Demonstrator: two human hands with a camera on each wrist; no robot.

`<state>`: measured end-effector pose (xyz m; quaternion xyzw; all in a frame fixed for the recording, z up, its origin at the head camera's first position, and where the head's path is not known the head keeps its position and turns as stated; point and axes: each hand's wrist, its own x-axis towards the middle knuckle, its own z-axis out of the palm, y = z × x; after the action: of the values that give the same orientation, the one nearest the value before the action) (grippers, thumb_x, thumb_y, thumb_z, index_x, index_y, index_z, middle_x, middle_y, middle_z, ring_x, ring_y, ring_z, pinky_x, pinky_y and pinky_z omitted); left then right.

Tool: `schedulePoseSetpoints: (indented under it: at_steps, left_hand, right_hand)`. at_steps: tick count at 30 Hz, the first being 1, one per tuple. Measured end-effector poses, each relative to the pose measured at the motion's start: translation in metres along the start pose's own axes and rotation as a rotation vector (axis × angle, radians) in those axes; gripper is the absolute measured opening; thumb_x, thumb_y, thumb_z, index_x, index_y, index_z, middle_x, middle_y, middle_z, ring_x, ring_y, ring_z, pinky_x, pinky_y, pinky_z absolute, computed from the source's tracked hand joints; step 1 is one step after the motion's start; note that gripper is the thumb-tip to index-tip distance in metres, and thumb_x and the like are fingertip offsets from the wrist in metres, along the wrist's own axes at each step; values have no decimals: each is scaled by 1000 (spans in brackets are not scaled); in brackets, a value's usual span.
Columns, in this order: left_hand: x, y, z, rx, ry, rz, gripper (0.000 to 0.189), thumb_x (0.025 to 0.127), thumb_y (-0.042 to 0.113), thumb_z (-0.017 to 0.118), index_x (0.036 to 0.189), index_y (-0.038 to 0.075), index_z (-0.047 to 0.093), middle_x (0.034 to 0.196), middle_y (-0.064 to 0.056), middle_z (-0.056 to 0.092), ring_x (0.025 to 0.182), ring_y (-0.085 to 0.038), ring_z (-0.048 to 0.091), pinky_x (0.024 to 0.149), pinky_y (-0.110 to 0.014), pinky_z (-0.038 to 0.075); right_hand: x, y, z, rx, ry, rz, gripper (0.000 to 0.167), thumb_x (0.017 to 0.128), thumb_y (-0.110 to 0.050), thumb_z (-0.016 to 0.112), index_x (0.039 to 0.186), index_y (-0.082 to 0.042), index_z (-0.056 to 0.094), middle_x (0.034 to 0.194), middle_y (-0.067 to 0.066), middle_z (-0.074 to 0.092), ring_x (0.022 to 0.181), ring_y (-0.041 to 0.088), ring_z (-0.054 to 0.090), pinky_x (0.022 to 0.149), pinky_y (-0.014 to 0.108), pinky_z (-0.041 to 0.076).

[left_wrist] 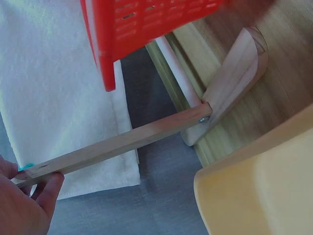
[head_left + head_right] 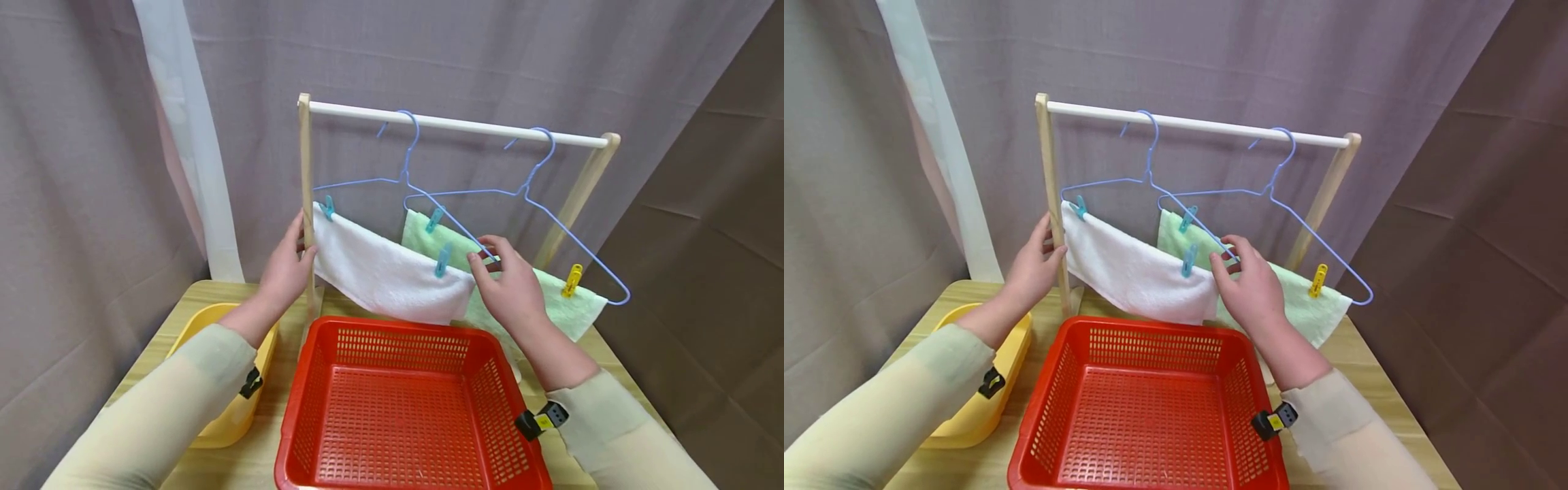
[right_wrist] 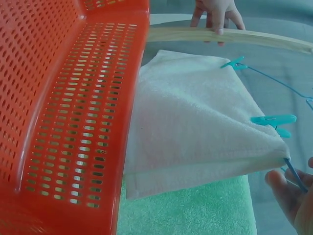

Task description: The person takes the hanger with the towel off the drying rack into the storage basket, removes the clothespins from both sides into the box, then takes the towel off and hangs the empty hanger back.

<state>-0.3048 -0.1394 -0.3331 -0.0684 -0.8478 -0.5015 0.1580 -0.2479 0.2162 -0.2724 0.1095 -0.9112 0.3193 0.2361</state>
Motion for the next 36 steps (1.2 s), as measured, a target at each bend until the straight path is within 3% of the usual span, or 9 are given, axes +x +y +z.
schedulePoseSetpoints:
  at_steps: [10, 22, 30, 36]
  left_hand:
    - [0, -2, 1, 69, 3, 19, 77, 103, 17, 52, 157, 42, 3, 150, -14, 42, 126, -33, 53, 90, -50, 53]
    - [1, -2, 0, 107, 0, 8, 76, 104, 18, 50, 158, 41, 2, 147, -17, 43, 124, -34, 55, 89, -51, 53]
    - [1, 0, 0, 99, -6, -10, 78, 103, 18, 52, 158, 41, 2, 149, -14, 42, 124, -34, 54, 89, -52, 53]
    - [-1, 1, -1, 91, -10, -14, 77, 103, 19, 52, 158, 41, 2, 150, -14, 41, 125, -34, 53, 90, -51, 53]
  right_hand:
    - [6, 1, 7, 6, 63, -19, 35, 102, -40, 52, 125, -15, 60, 115, 12, 68, 92, 30, 70, 79, 49, 50]
    - [7, -2, 11, 8, 144, -68, 28, 102, -32, 54, 113, -10, 67, 95, 7, 71, 73, 21, 71, 62, 34, 51]
    - [5, -5, 7, 22, 183, -65, 27, 103, -31, 54, 111, -9, 68, 89, 7, 71, 72, 21, 70, 67, 36, 51]
    - [4, -5, 6, 51, 209, -66, 27, 102, -31, 55, 109, -8, 69, 84, 7, 71, 70, 20, 71, 62, 22, 48]
